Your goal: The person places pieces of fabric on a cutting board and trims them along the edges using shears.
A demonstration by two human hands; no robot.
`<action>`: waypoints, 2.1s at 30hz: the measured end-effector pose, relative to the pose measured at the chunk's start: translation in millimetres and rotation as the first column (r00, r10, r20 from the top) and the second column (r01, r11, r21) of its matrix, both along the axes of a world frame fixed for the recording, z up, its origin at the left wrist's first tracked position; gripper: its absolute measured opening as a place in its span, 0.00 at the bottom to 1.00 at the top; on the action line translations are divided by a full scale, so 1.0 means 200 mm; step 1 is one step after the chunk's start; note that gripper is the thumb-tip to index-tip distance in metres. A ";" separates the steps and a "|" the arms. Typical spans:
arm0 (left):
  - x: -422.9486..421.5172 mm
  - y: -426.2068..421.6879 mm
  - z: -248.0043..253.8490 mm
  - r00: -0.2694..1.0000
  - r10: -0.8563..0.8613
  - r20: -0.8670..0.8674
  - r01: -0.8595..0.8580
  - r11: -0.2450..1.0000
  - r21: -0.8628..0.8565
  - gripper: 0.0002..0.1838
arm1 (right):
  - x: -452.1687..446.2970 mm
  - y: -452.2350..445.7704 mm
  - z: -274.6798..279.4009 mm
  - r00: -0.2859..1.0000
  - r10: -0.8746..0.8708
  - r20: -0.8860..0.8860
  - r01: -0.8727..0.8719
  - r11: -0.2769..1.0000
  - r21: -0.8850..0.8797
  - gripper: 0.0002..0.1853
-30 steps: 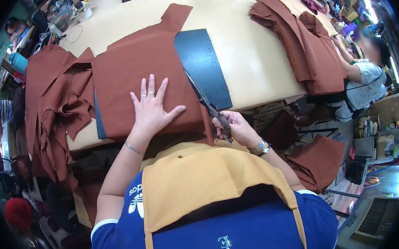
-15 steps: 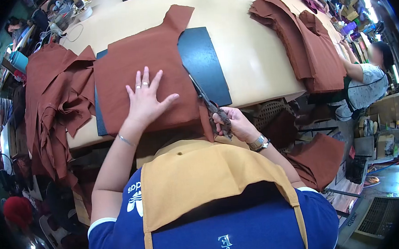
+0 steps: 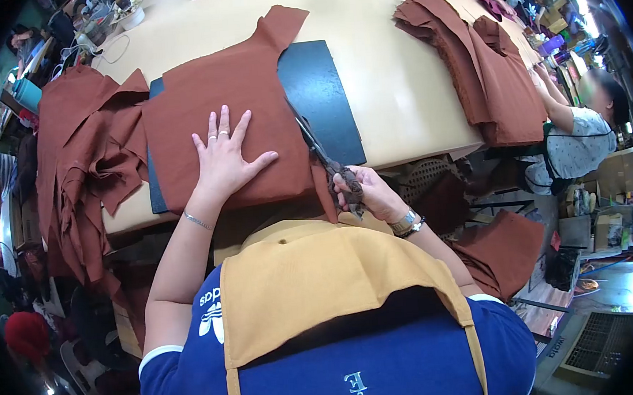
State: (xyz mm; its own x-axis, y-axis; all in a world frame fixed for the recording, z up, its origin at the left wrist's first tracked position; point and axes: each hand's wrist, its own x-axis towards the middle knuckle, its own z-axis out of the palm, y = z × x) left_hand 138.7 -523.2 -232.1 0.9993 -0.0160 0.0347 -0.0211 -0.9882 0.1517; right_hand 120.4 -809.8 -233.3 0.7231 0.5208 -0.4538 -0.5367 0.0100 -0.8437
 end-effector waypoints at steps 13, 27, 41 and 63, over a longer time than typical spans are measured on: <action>-0.04 -0.01 0.01 1.000 0.001 -0.011 -0.001 1.000 0.005 0.51 | -0.04 -0.05 0.06 0.999 0.031 0.011 -0.030 0.996 -0.082 0.14; -0.11 -0.05 0.01 0.999 -0.041 0.005 0.041 0.999 -0.006 0.52 | -0.03 -0.04 0.05 1.000 0.018 0.018 -0.017 0.997 -0.080 0.16; -0.19 -0.06 0.01 0.999 -0.038 -0.010 0.038 0.999 -0.002 0.51 | -0.02 -0.01 0.04 1.000 0.014 0.019 -0.013 0.998 -0.068 0.15; -0.06 0.12 0.05 0.995 -0.091 -0.033 0.092 0.996 0.022 0.51 | 0.08 0.03 0.02 1.000 0.020 -0.017 -0.020 1.000 0.004 0.16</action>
